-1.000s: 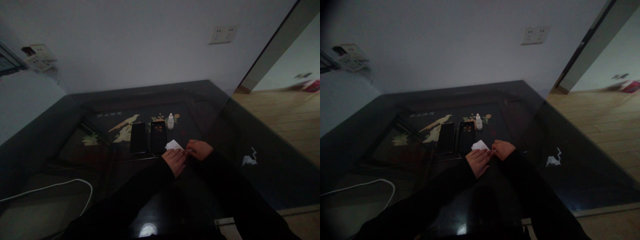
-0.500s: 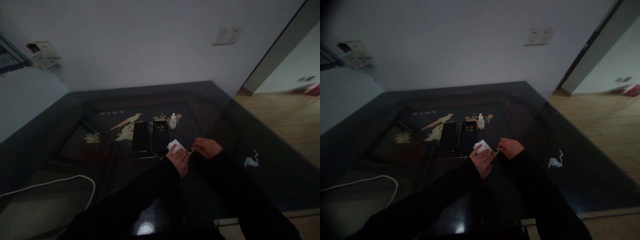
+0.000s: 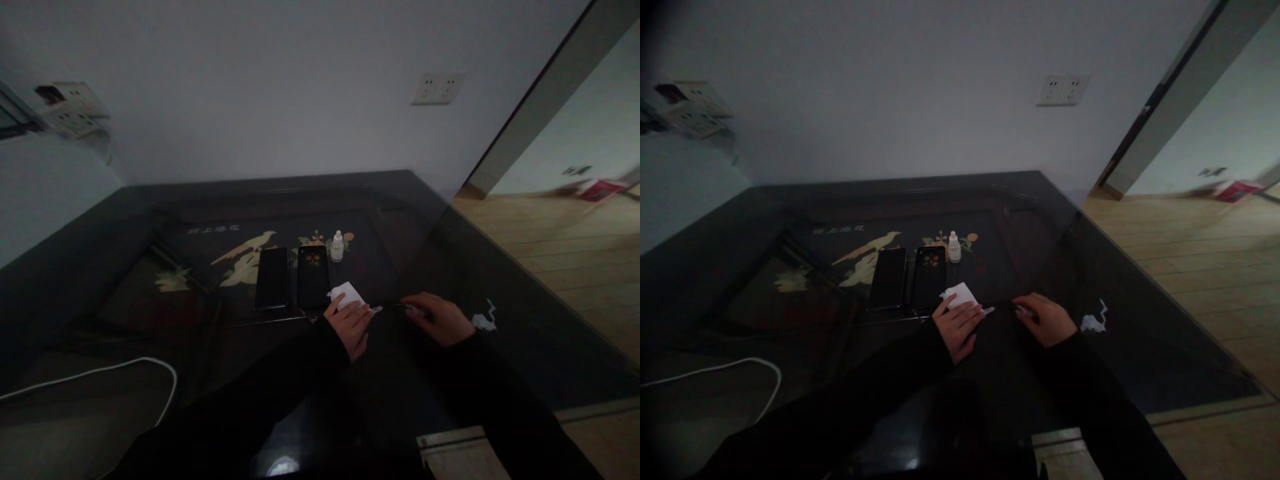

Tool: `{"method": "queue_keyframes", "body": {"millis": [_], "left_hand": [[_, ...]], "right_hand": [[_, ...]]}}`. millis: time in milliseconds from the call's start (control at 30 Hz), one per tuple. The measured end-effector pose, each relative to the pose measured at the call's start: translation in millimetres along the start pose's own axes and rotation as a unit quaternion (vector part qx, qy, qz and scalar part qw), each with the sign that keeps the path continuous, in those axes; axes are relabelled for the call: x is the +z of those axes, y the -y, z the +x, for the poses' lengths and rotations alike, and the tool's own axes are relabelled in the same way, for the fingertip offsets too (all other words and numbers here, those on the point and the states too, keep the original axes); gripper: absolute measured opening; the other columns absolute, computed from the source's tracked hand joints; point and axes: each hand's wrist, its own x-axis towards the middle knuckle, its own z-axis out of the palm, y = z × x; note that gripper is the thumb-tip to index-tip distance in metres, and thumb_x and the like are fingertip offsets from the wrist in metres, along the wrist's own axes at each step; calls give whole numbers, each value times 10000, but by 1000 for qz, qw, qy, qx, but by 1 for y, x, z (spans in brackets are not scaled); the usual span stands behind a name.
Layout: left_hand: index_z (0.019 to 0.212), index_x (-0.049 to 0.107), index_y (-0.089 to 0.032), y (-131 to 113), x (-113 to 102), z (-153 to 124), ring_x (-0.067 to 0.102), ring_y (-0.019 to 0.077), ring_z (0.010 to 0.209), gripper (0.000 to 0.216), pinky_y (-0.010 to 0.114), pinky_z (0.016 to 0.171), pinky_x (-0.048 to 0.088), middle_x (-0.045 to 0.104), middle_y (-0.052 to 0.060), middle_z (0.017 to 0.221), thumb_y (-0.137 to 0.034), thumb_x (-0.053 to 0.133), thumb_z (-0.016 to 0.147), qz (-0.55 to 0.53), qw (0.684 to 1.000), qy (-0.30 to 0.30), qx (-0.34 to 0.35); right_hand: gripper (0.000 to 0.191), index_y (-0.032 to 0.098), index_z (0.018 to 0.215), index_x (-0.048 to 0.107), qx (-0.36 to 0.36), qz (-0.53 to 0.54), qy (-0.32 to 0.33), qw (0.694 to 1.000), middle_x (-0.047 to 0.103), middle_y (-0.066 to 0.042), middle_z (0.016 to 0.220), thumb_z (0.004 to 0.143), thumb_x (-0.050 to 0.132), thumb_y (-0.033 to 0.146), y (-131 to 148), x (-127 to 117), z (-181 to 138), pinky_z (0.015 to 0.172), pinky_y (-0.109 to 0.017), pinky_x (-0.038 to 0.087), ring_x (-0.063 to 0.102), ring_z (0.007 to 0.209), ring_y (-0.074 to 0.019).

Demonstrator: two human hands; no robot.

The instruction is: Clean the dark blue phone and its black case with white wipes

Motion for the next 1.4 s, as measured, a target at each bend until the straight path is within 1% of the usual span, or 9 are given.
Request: {"method": "queue_keyframes", "body": {"millis": [167,300,500,633,800,900,1100,1267,1400], "left_hand": [[1170,531,-168,2,0,0,513,199,1102,436,480,1089,169,600,26,1191,-323,450,770,4,1000,20,15],[1105,572,-172,0,-1,3,513,199,1089,390,479,1118,74,615,17,1164,-300,469,752,2,1000,15,5],[1125,554,-124,-2,-2,6,523,213,1064,397,495,1116,5,625,50,1137,-274,426,781,26,999,23,32],[1126,549,-157,0,-2,5,529,204,1056,390,508,1110,-18,625,31,1138,-275,424,776,6,999,19,27],[1167,516,-164,0,-1,3,522,191,1071,421,484,1112,-16,613,30,1166,-325,430,787,-11,1000,8,19],[1171,509,-160,0,-1,4,534,171,1050,430,459,1110,52,611,37,1169,-313,452,773,-20,1000,-18,5],[1100,568,-208,13,-15,11,537,191,991,378,405,977,292,645,18,1065,-352,478,761,-10,999,-43,-11],[1128,567,-195,33,-34,30,497,222,1023,387,406,941,294,615,32,1100,-296,474,766,59,993,53,-89],[1198,520,-174,38,-40,45,443,280,1061,464,464,900,273,584,72,1135,-339,472,767,91,968,152,-180]], "right_hand": [[248,220,1022,621,-44,-47,-7,998,634,-69,955,791,532,206,43,23,21,728,-274,467,603,885,-190],[180,208,811,635,-64,-54,1,996,627,-47,819,797,477,122,50,25,27,700,-243,434,587,809,-167],[201,181,813,614,-80,-49,15,996,625,-72,821,835,421,128,54,25,26,715,-265,438,585,806,-182],[199,211,798,605,-84,-21,25,996,622,-33,792,844,414,178,21,10,12,676,-225,469,603,745,-138],[290,174,822,642,89,-86,-86,989,621,-160,888,829,411,350,-58,-15,-29,606,-374,489,622,722,-250],[307,186,942,649,80,-90,-63,991,642,-168,978,775,471,372,-85,-16,-52,753,-439,481,621,870,-297],[428,198,1062,605,76,-19,-103,992,637,-107,1090,740,508,464,-91,-27,-71,819,-409,497,607,978,-281],[364,203,1021,628,215,-82,-148,962,653,-90,987,779,452,411,-81,-44,-74,588,-342,513,647,702,-224],[349,201,1002,645,171,-123,-125,969,636,-83,1010,757,498,402,-80,-35,-69,678,-348,509,632,803,-232]]}}
